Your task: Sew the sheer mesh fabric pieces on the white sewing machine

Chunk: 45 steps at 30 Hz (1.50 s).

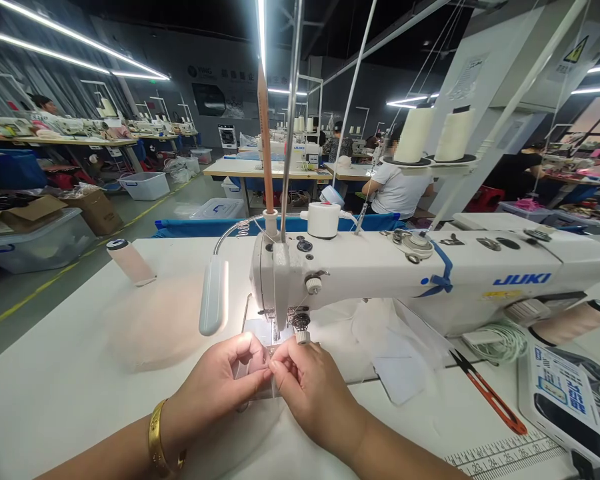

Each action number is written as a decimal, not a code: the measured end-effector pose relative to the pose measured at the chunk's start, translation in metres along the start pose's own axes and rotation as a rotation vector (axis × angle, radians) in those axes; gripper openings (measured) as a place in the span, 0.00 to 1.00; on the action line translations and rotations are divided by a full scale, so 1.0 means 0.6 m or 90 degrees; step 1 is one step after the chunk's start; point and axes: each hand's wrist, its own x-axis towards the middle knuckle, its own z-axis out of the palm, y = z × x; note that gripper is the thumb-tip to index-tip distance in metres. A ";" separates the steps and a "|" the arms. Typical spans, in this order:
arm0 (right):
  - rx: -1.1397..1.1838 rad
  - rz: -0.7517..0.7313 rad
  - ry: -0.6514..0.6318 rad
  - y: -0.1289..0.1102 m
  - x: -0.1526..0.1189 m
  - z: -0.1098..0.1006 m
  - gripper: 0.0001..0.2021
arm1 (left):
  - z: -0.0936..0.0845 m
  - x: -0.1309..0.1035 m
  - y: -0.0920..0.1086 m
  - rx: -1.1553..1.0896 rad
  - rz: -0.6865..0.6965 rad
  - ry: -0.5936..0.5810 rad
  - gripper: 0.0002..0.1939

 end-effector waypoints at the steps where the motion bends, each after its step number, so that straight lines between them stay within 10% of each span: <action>1: -0.001 -0.001 0.001 0.000 -0.001 0.000 0.09 | 0.001 0.000 0.001 -0.005 -0.013 0.000 0.12; 45: 0.044 0.043 -0.035 -0.005 -0.001 -0.002 0.09 | 0.001 -0.004 0.003 -0.044 0.004 -0.026 0.10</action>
